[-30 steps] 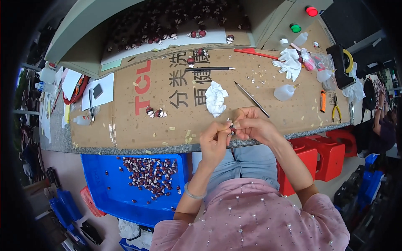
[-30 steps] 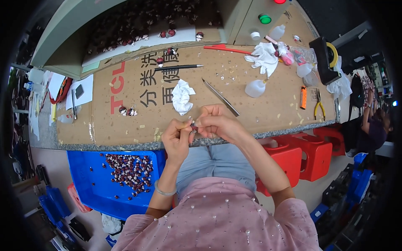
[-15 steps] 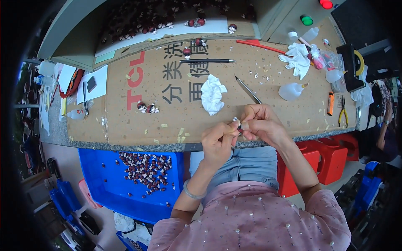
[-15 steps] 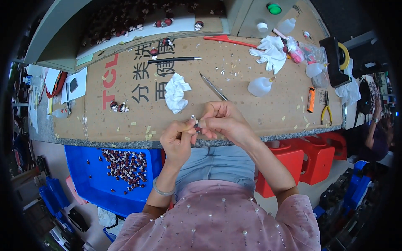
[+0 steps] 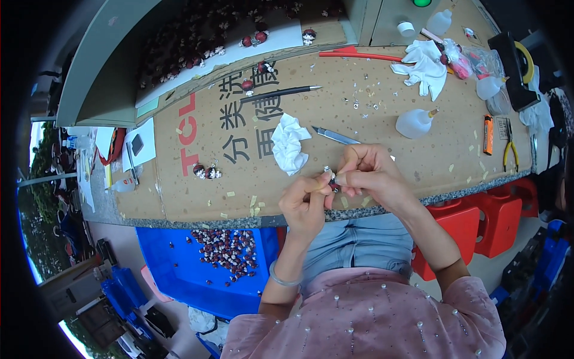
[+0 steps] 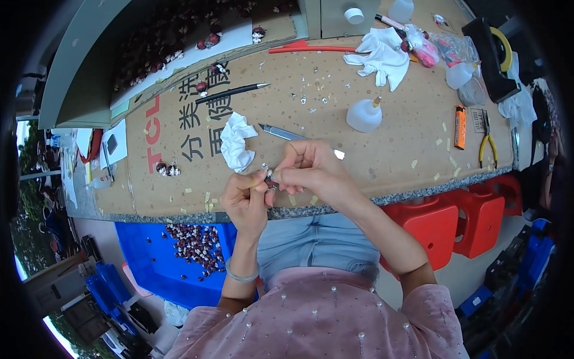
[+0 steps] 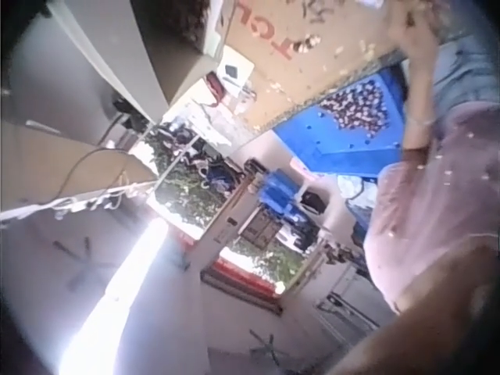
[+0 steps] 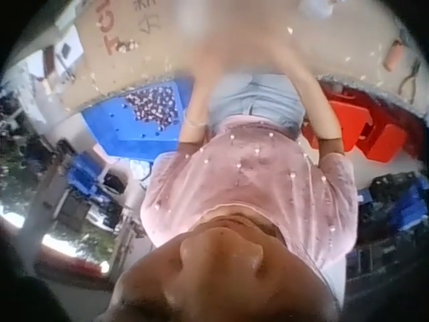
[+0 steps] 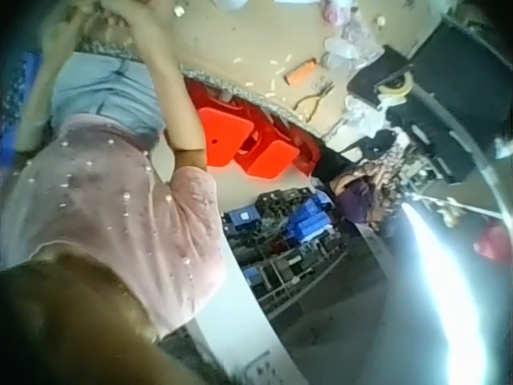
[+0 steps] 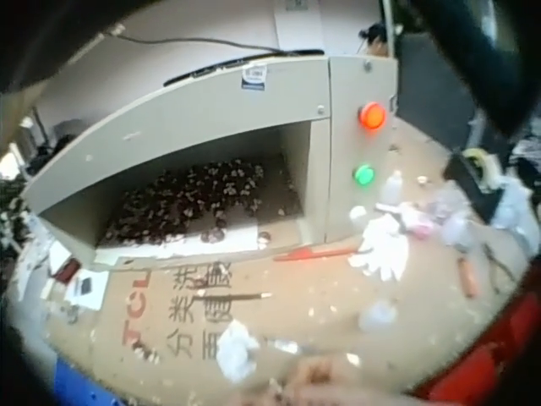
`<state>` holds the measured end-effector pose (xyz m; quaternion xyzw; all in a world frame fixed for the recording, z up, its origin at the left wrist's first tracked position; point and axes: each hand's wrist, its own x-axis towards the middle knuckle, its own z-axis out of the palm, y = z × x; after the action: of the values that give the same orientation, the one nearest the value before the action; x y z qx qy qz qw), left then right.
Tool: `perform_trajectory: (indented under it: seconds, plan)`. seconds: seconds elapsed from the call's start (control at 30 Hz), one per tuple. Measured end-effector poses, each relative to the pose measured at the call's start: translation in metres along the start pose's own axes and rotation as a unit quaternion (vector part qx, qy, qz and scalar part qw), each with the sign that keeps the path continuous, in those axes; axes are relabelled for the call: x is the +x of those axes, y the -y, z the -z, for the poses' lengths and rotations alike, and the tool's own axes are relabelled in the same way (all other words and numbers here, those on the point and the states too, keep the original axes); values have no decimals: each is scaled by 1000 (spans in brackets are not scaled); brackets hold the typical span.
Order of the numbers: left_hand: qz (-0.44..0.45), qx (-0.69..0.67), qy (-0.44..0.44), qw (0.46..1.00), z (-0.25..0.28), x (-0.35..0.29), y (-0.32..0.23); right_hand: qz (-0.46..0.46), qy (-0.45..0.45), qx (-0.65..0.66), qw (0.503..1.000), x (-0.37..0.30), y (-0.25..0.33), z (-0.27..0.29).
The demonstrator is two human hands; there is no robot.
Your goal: The person applies glue to figurine parts using a squeeze bottle, joins the components together by hand, and retrieves more pieces from an upper compartment to assemble them.
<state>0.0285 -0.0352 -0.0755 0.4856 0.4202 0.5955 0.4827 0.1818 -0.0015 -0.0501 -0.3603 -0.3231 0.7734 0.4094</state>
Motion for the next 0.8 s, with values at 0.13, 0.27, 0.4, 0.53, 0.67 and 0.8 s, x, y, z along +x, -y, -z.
perform_trajectory:
  seconds: [0.13,0.27,0.4,0.53,0.67,0.8]
  plan:
    - [0,-6,-4,1000,1,1,0,-15,4,-3,1000,2,2,-1]
    - [-3,3,12,1000,4,3,0,-17,-1,-11,1000,-1,1,-4]
    - [-5,13,27,1000,7,2,2,-9,-4,-7,1000,-1,-1,-3]
    - [-15,17,30,999,7,2,1,-10,-5,-4,1000,-2,-1,-4]
    - [7,5,23,1000,5,3,-1,-13,-12,-8,1000,-2,0,-4]
    - [23,-10,18,1000,4,3,-3,-27,-23,-16,999,-1,2,-7]
